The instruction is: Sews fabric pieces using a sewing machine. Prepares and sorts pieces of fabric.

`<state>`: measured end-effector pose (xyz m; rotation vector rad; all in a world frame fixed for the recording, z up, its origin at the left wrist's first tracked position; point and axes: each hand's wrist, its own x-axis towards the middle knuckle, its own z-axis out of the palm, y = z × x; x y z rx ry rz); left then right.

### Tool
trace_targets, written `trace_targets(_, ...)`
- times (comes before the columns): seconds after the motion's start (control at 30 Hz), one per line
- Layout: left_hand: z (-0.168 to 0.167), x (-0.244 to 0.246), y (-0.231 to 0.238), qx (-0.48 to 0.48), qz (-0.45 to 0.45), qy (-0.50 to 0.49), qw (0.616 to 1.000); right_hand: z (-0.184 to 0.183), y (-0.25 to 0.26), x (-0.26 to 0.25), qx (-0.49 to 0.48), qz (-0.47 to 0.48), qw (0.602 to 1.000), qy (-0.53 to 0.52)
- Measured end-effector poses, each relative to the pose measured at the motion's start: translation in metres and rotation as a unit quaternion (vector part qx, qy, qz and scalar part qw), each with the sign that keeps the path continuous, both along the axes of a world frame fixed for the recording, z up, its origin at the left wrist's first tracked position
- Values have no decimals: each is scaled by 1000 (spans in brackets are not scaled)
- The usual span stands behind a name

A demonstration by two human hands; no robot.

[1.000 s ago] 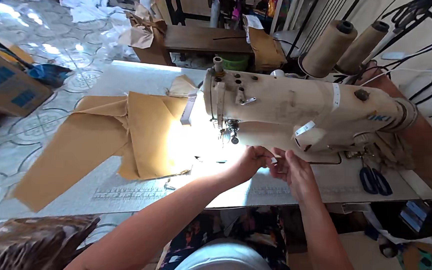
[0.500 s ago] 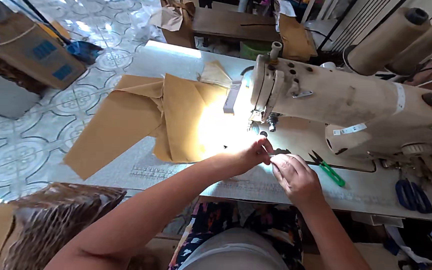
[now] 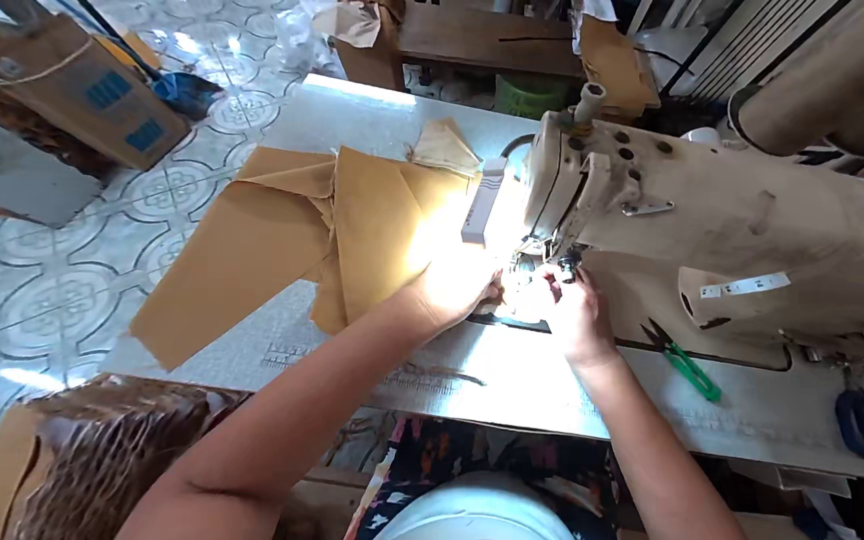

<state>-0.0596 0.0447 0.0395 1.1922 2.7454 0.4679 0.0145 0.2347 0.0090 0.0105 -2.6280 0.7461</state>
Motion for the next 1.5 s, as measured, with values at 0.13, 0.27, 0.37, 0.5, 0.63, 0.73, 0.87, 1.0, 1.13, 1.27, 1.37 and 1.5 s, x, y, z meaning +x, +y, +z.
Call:
trace_targets(0.13, -7, -5, -8, 75, 49, 7, 996, -15, -6, -5, 0, -20, 1000, -5)
trace_targets(0.27, -20, -4, -12, 82, 82, 93, 989, -23, -6, -6, 45, 14, 999, 10)
trace_targets(0.37, -20, -3, -5, 85, 80, 114, 987, -25, -7, -5, 81, 33, 996, 34)
trace_targets(0.5, -18, -2, 0, 99, 113, 62, 987, -24, -6, -2, 92, 43, 994, 37)
trace_targets(0.63, -21, -4, -4, 146, 149, -22, 978, -25, -2, 0, 92, 73, 991, 58)
trace_targets(0.73, -22, -5, -3, 148, 161, -25, 975, -26, 3, 0, 85, 94, 990, 60)
trace_targets(0.87, -23, -7, -2, 154, 193, -53, 968, -27, 11, -3, 72, 127, 988, 51)
trace_targets(1.0, -21, -6, -3, 133, 152, -11, 979, -26, 14, -4, 71, 143, 986, 57)
trace_targets(1.13, -12, 0, -4, 77, 133, -49, 987, -26, 13, -4, 71, 138, 986, 61)
trace_targets(1.27, -10, -3, -8, 110, 46, -81, 990, -26, 12, -4, 69, 137, 986, 63)
trace_targets(1.37, -15, 0, -9, 122, -4, -13, 992, -27, 11, -4, 76, 131, 986, 68)
trace_targets(1.5, -23, 16, -8, 100, -47, 137, 984, -26, 11, -3, 77, 130, 986, 68)
